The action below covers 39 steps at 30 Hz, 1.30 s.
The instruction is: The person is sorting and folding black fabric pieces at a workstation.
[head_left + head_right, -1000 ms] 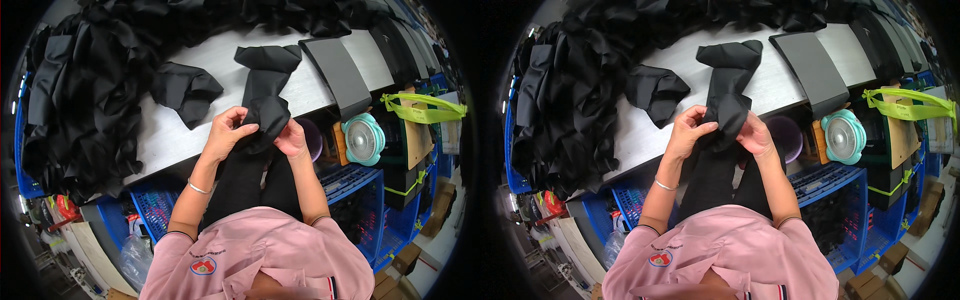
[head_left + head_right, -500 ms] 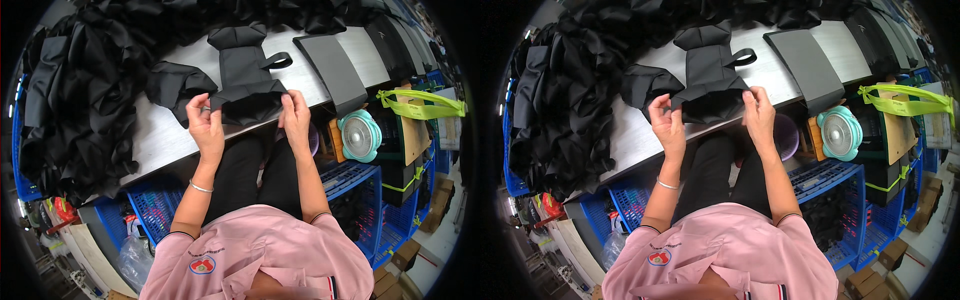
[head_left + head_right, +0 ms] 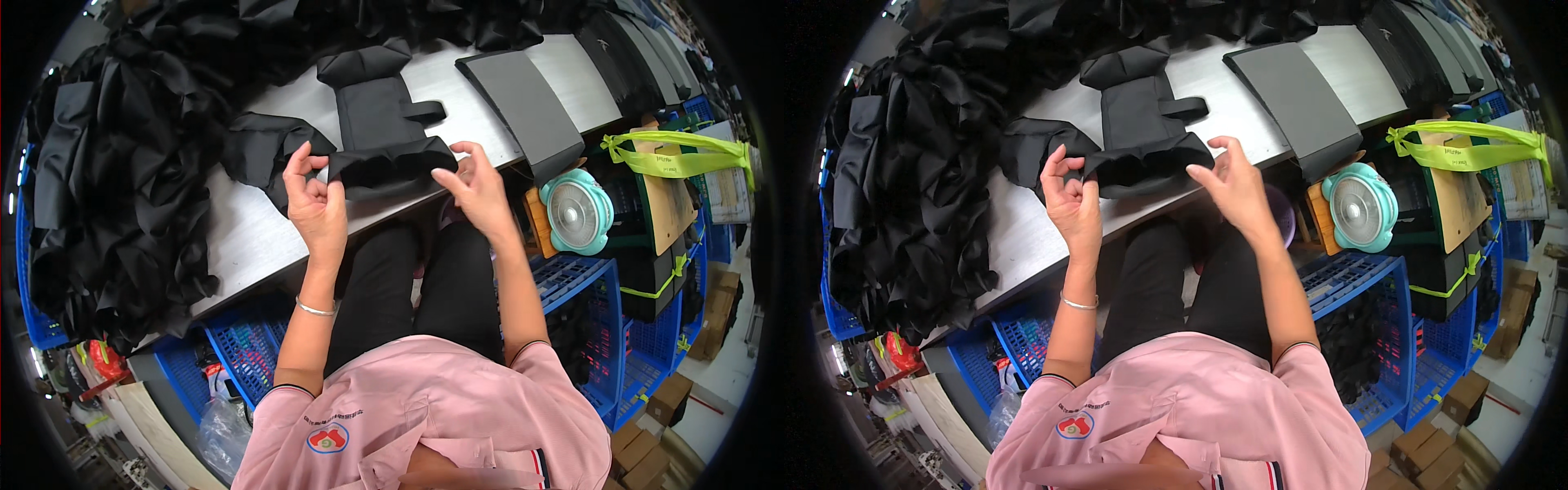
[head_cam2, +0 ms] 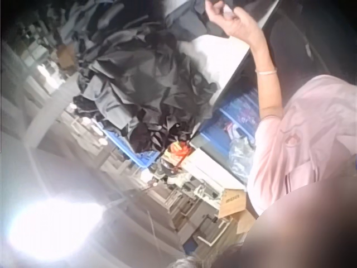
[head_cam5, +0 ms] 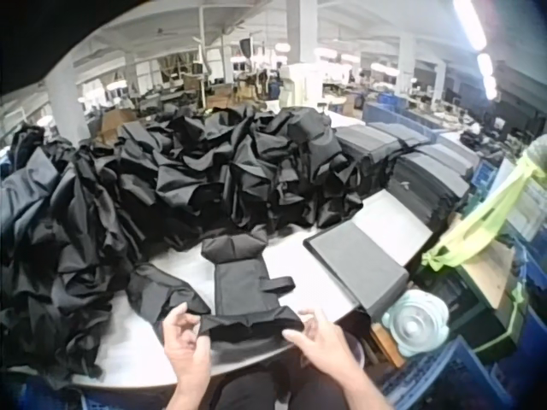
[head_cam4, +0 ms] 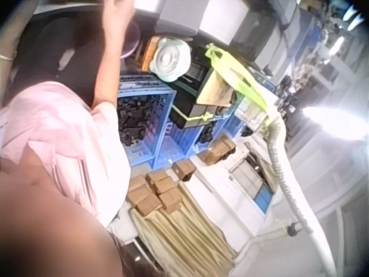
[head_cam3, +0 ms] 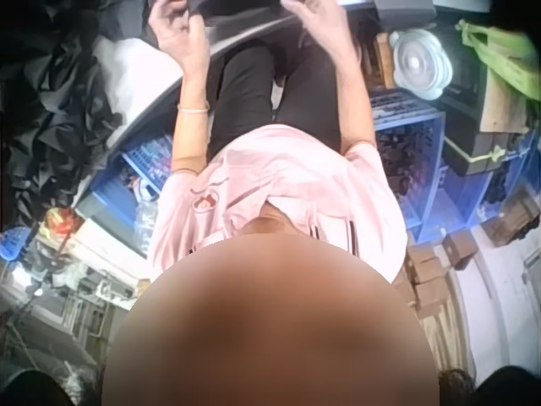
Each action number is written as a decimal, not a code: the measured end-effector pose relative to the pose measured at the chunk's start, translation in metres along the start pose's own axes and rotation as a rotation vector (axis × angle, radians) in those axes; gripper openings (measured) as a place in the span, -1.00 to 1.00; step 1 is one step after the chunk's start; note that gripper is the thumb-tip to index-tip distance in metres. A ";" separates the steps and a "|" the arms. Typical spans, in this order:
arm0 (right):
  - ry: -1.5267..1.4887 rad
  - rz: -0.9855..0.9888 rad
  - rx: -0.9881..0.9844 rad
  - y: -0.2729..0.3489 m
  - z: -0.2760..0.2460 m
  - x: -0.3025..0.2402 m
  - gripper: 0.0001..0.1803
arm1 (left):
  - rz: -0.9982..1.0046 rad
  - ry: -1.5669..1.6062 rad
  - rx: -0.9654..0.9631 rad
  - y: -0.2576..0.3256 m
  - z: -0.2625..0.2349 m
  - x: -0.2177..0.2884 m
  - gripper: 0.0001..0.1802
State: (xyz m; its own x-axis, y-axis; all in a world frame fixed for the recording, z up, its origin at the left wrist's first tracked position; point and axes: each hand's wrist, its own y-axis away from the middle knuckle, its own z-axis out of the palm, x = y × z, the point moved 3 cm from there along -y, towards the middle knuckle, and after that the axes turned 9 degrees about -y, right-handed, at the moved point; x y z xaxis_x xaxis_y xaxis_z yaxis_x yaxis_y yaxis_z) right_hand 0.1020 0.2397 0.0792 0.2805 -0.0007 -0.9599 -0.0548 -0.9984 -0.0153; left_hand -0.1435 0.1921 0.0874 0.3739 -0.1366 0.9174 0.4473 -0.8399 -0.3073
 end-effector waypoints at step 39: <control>0.240 -0.184 0.141 0.239 -0.052 -0.025 -0.71 | -0.892 1.007 -0.872 0.164 0.045 0.048 -0.50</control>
State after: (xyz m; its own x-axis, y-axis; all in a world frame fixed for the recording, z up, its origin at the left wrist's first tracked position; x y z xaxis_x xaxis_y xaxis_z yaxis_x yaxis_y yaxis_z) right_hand 0.1319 -0.0024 0.1141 0.5149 0.1486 -0.8443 -0.1099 -0.9653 -0.2369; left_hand -0.0156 0.0713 0.0691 -0.5607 0.5601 0.6098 -0.4906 -0.8180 0.3001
